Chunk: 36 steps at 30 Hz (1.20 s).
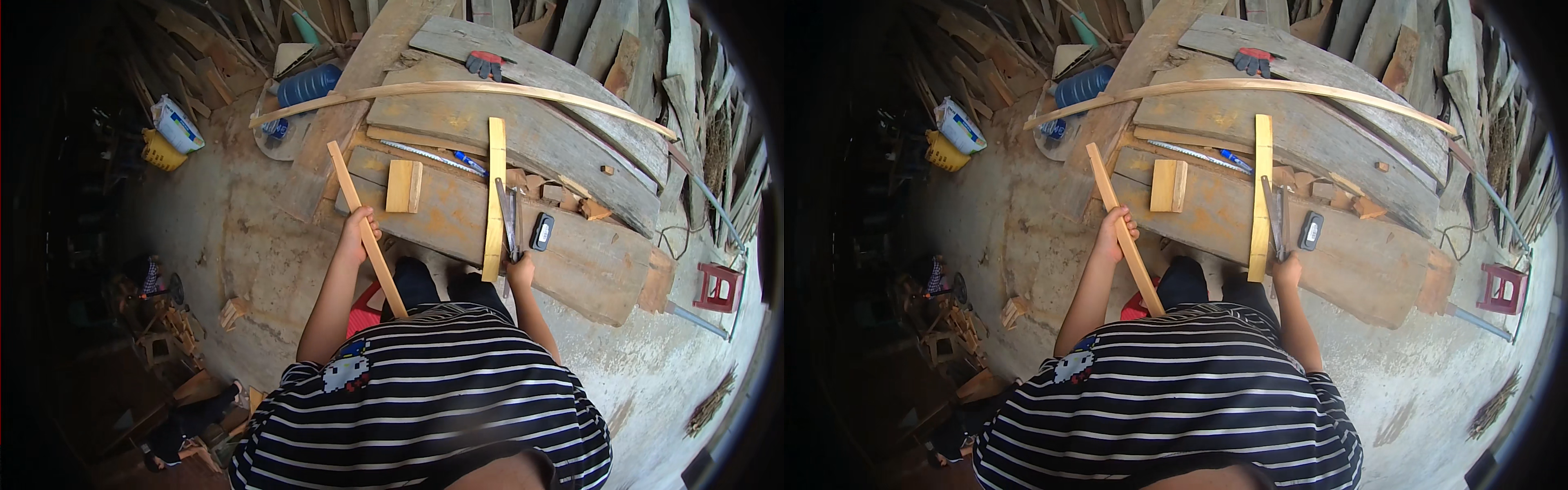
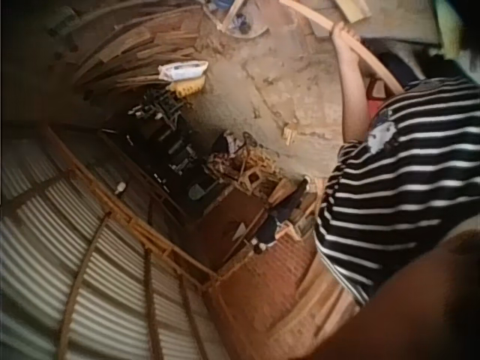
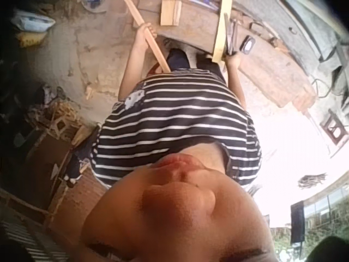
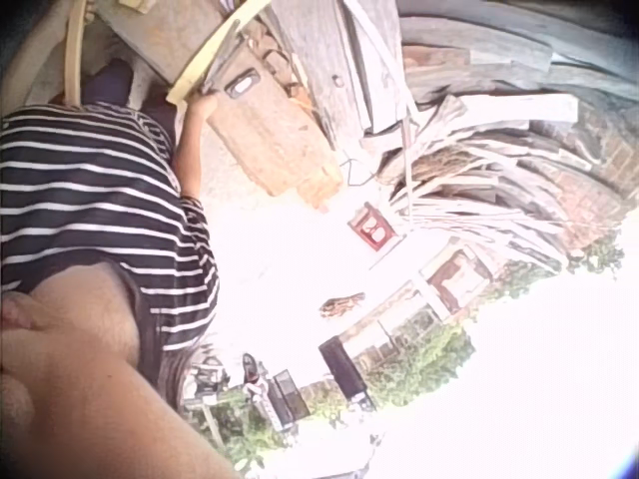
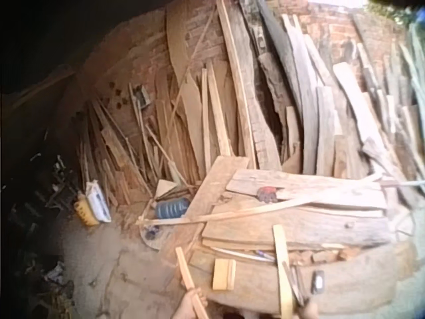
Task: The person saws notches into wooden pieces using a saw blade and fits the wooden pieces together by hand.
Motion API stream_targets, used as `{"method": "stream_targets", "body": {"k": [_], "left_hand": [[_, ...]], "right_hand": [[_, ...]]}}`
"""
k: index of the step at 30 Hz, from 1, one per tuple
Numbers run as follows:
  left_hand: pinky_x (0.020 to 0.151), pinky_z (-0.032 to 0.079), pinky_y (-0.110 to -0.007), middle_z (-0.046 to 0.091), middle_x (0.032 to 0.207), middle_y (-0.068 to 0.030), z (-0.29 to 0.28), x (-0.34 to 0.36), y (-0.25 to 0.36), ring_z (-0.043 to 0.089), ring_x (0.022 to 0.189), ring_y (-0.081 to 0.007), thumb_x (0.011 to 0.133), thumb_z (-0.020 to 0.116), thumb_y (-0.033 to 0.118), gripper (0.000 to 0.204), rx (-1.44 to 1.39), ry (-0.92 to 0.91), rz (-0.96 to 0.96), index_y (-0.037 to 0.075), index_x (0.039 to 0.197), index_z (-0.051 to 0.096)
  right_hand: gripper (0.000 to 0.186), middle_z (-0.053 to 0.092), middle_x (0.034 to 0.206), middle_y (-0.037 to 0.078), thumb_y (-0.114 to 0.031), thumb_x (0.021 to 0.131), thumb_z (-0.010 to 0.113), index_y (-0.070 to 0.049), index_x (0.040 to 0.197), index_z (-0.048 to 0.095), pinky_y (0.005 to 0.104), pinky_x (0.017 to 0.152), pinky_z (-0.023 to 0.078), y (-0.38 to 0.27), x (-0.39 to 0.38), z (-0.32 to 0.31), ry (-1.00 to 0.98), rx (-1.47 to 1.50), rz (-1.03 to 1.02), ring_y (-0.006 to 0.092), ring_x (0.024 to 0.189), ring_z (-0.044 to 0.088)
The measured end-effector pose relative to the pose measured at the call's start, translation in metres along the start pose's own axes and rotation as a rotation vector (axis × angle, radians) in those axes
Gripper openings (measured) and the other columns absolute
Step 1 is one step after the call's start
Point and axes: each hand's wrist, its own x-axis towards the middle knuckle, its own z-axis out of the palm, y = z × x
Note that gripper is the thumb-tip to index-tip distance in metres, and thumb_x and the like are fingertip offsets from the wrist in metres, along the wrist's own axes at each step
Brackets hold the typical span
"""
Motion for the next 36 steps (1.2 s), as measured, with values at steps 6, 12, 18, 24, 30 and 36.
{"method": "stream_targets", "body": {"k": [6, 12, 18, 24, 30, 36], "left_hand": [[0.052, 0.040, -0.025, 0.046, 0.072, 0.0025, -0.019, -0.010, 0.009, 0.047, 0.060, -0.0102, 0.083, 0.065, 0.016, 0.017, 0.032, 0.113, 0.029, 0.016, 0.090, 0.050], [0.050, 0.044, -0.028, 0.050, 0.072, -0.0007, -0.031, -0.028, -0.011, 0.051, 0.058, -0.0119, 0.078, 0.068, 0.015, 0.020, 0.159, 0.149, 0.111, 0.011, 0.090, 0.052], [0.057, 0.048, -0.035, 0.059, 0.078, -0.0081, -0.025, -0.039, -0.058, 0.058, 0.064, -0.0208, 0.074, 0.067, 0.017, 0.035, 0.480, 0.092, 0.139, 0.002, 0.102, 0.053], [0.076, 0.052, -0.042, 0.065, 0.092, -0.0248, -0.022, 0.014, -0.061, 0.066, 0.087, -0.0366, 0.068, 0.069, 0.024, 0.055, 1.002, 0.220, 0.263, -0.007, 0.108, 0.049], [0.086, 0.052, -0.045, 0.062, 0.108, -0.0279, -0.018, 0.032, -0.084, 0.064, 0.099, -0.0403, 0.068, 0.072, 0.027, 0.065, 1.340, 0.124, 0.145, -0.006, 0.115, 0.043], [0.087, 0.052, -0.045, 0.060, 0.114, -0.0272, -0.010, 0.054, -0.099, 0.063, 0.103, -0.0385, 0.071, 0.072, 0.028, 0.066, 1.443, -0.081, 0.219, -0.004, 0.119, 0.040]], "right_hand": [[0.033, 0.067, 0.094, 0.026, -0.014, 0.070, 0.067, 0.001, 0.099, 0.059, 0.0490, 0.079, 0.050, 0.000, 0.009, 0.009, -0.016, 0.007, -0.013, 0.0446, 0.093, 0.064], [0.046, 0.068, 0.094, 0.022, -0.014, 0.066, 0.067, 0.001, 0.109, 0.059, 0.0428, 0.077, 0.052, -0.001, 0.009, 0.014, -0.028, 0.081, -0.004, 0.0367, 0.087, 0.068], [0.041, 0.066, 0.087, 0.019, -0.014, 0.062, 0.067, -0.001, 0.100, 0.059, 0.0422, 0.074, 0.051, -0.003, 0.010, 0.014, -0.041, 0.014, -0.041, 0.0352, 0.081, 0.066], [0.046, 0.067, 0.090, 0.019, -0.017, 0.062, 0.070, 0.001, 0.103, 0.058, 0.0425, 0.074, 0.052, 0.000, 0.014, 0.013, -0.086, -0.009, -0.022, 0.0349, 0.083, 0.066], [0.055, 0.067, 0.094, 0.021, -0.025, 0.064, 0.077, 0.003, 0.106, 0.058, 0.0426, 0.077, 0.053, 0.005, 0.009, 0.009, -0.069, -0.047, 0.024, 0.0352, 0.088, 0.067], [0.051, 0.065, 0.102, 0.025, -0.028, 0.069, 0.076, 0.004, 0.106, 0.060, 0.0459, 0.086, 0.050, 0.004, -0.005, 0.016, 0.022, -0.132, 0.040, 0.0416, 0.096, 0.063]]}}
